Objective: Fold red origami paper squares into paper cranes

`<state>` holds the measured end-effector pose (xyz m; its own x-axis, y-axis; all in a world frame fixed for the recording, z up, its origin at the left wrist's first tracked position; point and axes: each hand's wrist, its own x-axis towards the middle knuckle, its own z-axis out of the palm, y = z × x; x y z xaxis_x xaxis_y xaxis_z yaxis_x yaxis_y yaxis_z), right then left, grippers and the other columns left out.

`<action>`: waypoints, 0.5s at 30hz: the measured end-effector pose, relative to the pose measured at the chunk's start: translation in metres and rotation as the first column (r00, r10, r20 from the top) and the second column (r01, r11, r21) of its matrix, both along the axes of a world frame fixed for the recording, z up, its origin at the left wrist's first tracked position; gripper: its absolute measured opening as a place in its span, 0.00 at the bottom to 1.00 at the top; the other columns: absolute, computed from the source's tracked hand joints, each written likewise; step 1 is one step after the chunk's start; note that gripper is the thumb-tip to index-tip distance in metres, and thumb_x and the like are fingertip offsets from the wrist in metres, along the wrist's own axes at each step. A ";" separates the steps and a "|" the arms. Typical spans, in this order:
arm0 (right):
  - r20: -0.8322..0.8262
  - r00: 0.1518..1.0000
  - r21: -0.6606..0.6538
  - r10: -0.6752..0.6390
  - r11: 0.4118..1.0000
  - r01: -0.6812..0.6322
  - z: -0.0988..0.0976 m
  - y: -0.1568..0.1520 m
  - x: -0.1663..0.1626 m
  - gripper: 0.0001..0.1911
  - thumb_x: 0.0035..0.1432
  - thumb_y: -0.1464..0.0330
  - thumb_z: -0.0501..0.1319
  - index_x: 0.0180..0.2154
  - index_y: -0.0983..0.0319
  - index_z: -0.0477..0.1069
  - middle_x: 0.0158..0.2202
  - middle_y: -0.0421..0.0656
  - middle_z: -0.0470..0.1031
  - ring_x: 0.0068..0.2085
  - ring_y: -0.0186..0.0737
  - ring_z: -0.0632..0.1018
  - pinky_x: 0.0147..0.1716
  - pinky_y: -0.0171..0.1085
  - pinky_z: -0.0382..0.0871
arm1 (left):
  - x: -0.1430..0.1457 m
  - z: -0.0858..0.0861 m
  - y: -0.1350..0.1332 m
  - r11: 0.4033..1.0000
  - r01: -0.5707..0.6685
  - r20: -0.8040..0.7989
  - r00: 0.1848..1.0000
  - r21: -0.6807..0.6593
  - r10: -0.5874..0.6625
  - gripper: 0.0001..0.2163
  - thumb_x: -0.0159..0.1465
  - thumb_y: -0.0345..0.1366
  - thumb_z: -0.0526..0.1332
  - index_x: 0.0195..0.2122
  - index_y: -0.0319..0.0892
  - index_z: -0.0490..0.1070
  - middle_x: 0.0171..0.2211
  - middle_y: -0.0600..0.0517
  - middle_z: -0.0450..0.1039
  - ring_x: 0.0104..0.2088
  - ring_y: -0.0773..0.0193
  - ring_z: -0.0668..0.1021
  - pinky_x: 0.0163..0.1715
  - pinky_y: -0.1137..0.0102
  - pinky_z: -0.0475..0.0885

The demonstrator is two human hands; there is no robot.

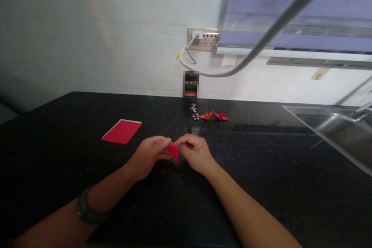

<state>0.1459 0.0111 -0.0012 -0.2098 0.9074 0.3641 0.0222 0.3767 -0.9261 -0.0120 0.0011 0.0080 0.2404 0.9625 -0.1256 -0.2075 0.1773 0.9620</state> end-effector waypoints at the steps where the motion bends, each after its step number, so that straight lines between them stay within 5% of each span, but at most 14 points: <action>1: 0.048 0.999 0.062 0.004 0.998 -0.007 0.001 -0.001 0.000 0.05 0.47 0.74 0.59 0.25 0.61 0.74 0.23 0.39 0.71 0.24 0.31 0.71 0.25 0.32 0.65 | 0.000 0.000 0.000 1.000 -0.004 -0.048 0.999 0.017 0.005 0.11 0.52 0.40 0.63 0.26 0.35 0.71 0.22 0.51 0.73 0.23 0.69 0.74 0.25 0.74 0.68; 4: 0.142 0.990 0.163 0.008 0.986 -0.032 0.003 -0.003 0.000 0.08 0.49 0.75 0.57 0.26 0.60 0.74 0.24 0.40 0.71 0.27 0.33 0.72 0.28 0.33 0.65 | 0.000 0.000 0.001 0.996 -0.037 -0.133 0.990 0.086 0.048 0.10 0.49 0.39 0.64 0.25 0.35 0.72 0.20 0.52 0.73 0.22 0.69 0.73 0.24 0.74 0.68; 9: 0.069 0.998 -0.055 0.010 0.998 -0.007 0.003 -0.004 -0.003 0.07 0.49 0.70 0.58 0.34 0.61 0.69 0.24 0.38 0.70 0.25 0.31 0.71 0.25 0.32 0.65 | 0.000 -0.002 0.002 0.970 -0.111 -0.196 0.968 0.216 0.154 0.06 0.50 0.36 0.63 0.22 0.37 0.73 0.19 0.52 0.74 0.21 0.67 0.74 0.24 0.73 0.68; 15: 0.184 0.982 -0.105 0.027 0.994 -0.007 0.003 -0.001 -0.003 0.06 0.49 0.66 0.60 0.26 0.63 0.69 0.22 0.38 0.68 0.23 0.30 0.68 0.23 0.31 0.63 | -0.001 0.002 0.000 0.928 -0.063 -0.362 0.909 0.368 0.206 0.06 0.52 0.34 0.60 0.21 0.40 0.73 0.20 0.53 0.75 0.23 0.66 0.75 0.25 0.73 0.68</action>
